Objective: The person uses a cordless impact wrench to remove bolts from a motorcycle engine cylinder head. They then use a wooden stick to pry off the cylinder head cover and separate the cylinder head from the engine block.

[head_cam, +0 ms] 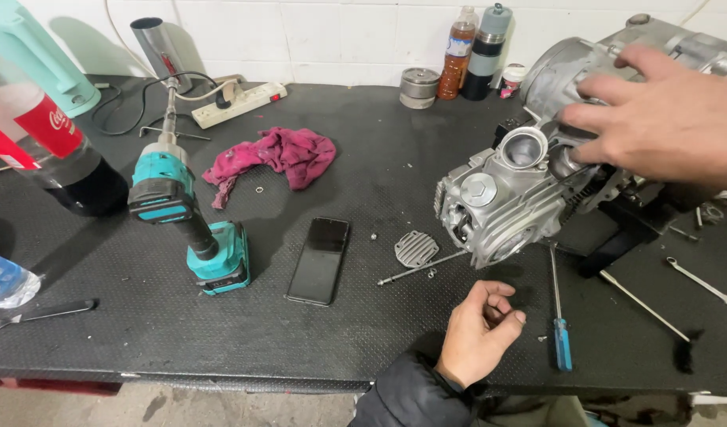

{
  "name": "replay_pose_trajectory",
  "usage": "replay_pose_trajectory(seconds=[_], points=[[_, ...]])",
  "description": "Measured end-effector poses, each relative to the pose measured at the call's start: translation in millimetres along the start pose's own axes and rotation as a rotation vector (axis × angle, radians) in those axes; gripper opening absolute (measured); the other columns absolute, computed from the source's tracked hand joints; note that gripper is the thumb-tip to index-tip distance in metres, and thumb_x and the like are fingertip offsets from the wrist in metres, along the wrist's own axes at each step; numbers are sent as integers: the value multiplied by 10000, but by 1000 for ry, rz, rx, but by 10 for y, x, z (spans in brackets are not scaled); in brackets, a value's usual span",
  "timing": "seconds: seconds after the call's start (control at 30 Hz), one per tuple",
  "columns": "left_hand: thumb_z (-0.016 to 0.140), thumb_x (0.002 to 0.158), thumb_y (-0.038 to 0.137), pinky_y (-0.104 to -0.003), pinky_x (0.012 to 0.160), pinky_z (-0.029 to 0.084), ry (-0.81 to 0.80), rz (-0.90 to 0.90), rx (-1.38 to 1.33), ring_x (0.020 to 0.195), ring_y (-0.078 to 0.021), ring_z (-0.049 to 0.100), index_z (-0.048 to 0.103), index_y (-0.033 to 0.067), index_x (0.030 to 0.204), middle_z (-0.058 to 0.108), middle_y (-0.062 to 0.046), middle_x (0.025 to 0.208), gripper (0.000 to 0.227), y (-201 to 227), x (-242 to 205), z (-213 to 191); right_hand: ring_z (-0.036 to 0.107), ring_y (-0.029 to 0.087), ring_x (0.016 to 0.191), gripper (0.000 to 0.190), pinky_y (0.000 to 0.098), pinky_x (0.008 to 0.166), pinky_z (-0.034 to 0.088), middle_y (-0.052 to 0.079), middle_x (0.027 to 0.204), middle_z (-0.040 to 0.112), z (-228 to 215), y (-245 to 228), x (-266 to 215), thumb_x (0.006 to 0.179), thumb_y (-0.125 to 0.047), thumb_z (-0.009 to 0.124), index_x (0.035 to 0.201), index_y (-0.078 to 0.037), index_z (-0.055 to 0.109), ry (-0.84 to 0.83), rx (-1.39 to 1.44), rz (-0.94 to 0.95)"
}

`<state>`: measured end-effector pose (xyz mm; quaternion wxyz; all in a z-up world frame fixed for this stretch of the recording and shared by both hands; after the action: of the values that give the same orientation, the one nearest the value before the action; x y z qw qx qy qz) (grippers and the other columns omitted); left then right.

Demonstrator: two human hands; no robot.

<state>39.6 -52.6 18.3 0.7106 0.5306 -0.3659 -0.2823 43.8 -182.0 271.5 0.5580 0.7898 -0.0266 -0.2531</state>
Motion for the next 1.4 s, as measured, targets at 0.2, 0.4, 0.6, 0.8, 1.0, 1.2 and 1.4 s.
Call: replay_pose_trajectory(seconds=[0.2, 0.4, 0.6, 0.8, 1.0, 1.2, 1.4], points=[[758, 894, 112, -218, 679, 483, 14, 16, 16, 725, -47, 518, 625, 18, 1184, 590, 34, 852, 332, 28, 3, -17, 363, 174, 1379, 514, 524, 1125, 362, -81, 1477, 422, 342, 49, 107, 800, -359, 618, 1289, -507, 567, 183, -12, 66], [759, 884, 124, -222, 666, 480, 10, 6, 40, 705, -52, 523, 629, 20, 1188, 600, 32, 838, 346, 33, 1, -21, 450, 168, 1365, 511, 490, 1099, 426, -86, 1380, 506, 207, 154, 122, 818, -321, 599, 1294, -506, 568, 331, 54, 208], [757, 890, 124, -223, 678, 487, 6, 20, 54, 717, -53, 526, 629, 15, 1191, 596, 26, 835, 345, 47, -8, -27, 421, 153, 1331, 556, 489, 1096, 391, -80, 1437, 453, 138, 46, 169, 849, -286, 581, 1369, -478, 537, 224, 14, 104], [752, 887, 130, -224, 674, 488, -1, 6, 49, 713, -53, 524, 628, 17, 1188, 593, 32, 838, 345, 44, -4, -22, 425, 150, 1320, 548, 475, 1100, 386, -75, 1379, 446, 123, 55, 161, 874, -287, 579, 1397, -439, 518, 161, -18, 83], [755, 886, 132, -225, 669, 484, -6, -3, 52, 713, -53, 521, 630, 15, 1191, 588, 30, 840, 349, 74, -17, -40, 417, 156, 1326, 487, 490, 1108, 379, -80, 1421, 445, 28, 24, 111, 890, -274, 580, 1360, -396, 533, 168, -5, 61], [749, 885, 132, -224, 669, 489, -23, -13, 50, 713, -50, 529, 628, 16, 1199, 591, 30, 834, 356, 24, -14, -21, 381, 169, 1387, 444, 487, 1113, 364, -73, 1448, 418, 173, 34, 26, 885, -306, 591, 1312, -422, 554, 65, -31, 59], [755, 882, 127, -226, 668, 491, -16, 13, 75, 708, -52, 535, 639, 18, 1181, 595, 24, 827, 339, 20, -12, -24, 409, 187, 1355, 537, 519, 1095, 375, -55, 1446, 478, 262, -8, -58, 795, -279, 618, 1313, -420, 600, 256, 95, 78]])
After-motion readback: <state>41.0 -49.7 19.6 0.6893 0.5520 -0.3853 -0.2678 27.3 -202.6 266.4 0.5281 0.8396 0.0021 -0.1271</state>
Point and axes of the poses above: each hand's wrist, its own x-axis towards the middle knuckle, its own z-axis out of the palm, y = z × x, the point moved 7 cm from there along x, towards the middle knuckle
